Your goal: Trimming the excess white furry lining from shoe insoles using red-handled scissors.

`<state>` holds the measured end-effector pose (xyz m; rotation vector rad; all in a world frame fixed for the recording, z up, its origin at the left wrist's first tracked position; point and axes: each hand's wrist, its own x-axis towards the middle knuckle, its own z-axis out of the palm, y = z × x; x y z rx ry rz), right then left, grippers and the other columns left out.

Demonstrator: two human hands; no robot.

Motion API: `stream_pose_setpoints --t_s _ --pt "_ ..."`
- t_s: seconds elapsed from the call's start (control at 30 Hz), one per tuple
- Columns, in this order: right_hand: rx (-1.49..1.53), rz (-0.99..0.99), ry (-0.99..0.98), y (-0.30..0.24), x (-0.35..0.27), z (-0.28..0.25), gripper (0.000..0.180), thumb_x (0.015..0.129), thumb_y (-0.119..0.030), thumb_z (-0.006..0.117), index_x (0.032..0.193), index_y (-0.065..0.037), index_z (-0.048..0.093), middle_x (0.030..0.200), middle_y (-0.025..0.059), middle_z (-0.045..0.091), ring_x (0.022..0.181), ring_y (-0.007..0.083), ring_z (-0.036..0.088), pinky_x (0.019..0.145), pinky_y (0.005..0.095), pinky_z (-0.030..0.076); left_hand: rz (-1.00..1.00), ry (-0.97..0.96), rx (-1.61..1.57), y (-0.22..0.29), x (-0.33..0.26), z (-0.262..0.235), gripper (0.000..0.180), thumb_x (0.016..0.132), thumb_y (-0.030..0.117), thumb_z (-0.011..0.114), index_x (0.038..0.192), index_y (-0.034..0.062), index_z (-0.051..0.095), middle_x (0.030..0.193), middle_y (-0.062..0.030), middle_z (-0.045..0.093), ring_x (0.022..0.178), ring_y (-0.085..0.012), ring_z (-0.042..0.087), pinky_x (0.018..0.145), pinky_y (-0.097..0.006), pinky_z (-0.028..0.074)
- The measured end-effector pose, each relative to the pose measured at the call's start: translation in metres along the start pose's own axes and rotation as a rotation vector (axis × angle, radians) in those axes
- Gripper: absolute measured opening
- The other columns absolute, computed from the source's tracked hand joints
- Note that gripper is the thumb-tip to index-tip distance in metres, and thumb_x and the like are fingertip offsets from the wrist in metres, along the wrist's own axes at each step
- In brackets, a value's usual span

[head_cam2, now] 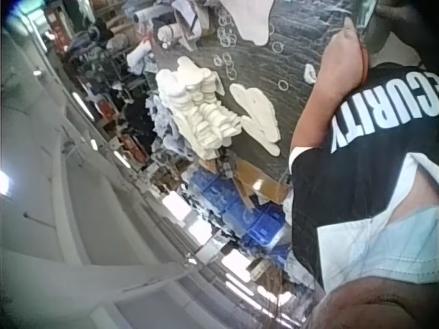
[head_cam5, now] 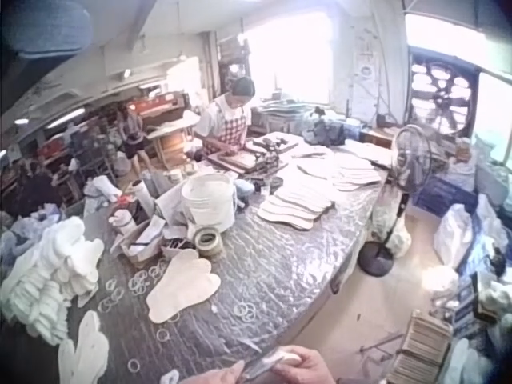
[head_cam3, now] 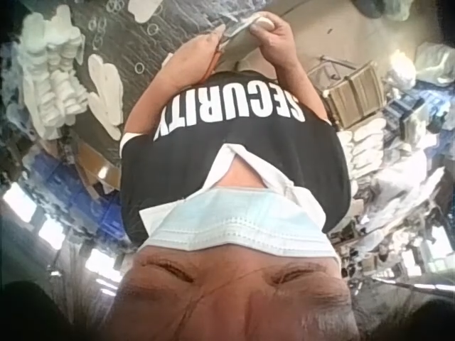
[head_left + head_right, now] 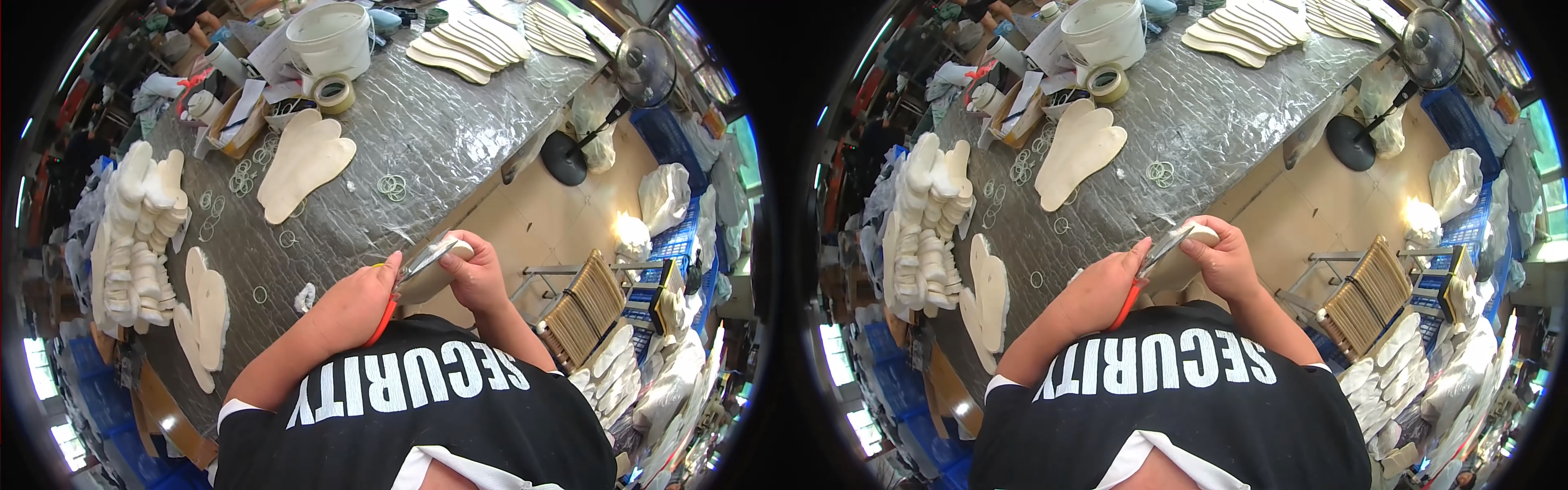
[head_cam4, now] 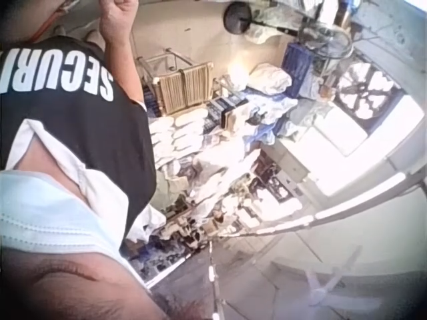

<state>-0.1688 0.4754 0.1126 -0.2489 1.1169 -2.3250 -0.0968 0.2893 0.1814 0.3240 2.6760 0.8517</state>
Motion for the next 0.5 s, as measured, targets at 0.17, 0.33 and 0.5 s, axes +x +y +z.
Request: stream_pose_setpoints --t_s 0.17,0.33,0.5 --pt "-0.008 0.018 -0.004 0.0007 0.0028 0.0016 0.014 0.082 -0.005 0.063 0.094 -0.002 0.058 0.085 0.0017 0.061 0.078 0.0084 0.056 0.072 0.023 0.045 -0.039 -0.05 -0.025 -0.0023 0.0011 0.0 0.049 0.086 0.011 0.05 0.128 -0.0082 0.033 0.096 -0.0258 0.057 0.089 -0.0377 0.057 0.078 -0.041 0.045" --pt "-0.034 0.012 0.007 0.0001 0.0045 0.0038 0.013 0.082 -0.006 0.063 0.094 -0.002 0.058 0.084 0.0015 0.061 0.077 0.0081 0.056 0.07 0.0225 0.045 -0.014 -0.018 -0.017 -0.0034 0.0019 0.0003 0.046 0.085 0.01 0.05 0.125 -0.0093 0.036 0.092 -0.0267 0.058 0.084 -0.0385 0.059 0.074 -0.042 0.046" --pt "-0.047 0.005 0.004 0.0003 0.0066 0.0032 0.013 0.082 -0.008 0.063 0.093 -0.002 0.058 0.084 0.0016 0.061 0.077 0.0081 0.056 0.07 0.0221 0.044 -0.037 -0.05 0.006 -0.0022 0.003 -0.0018 0.046 0.083 0.009 0.053 0.122 -0.0096 0.039 0.085 -0.026 0.06 0.078 -0.0385 0.06 0.069 -0.041 0.048"
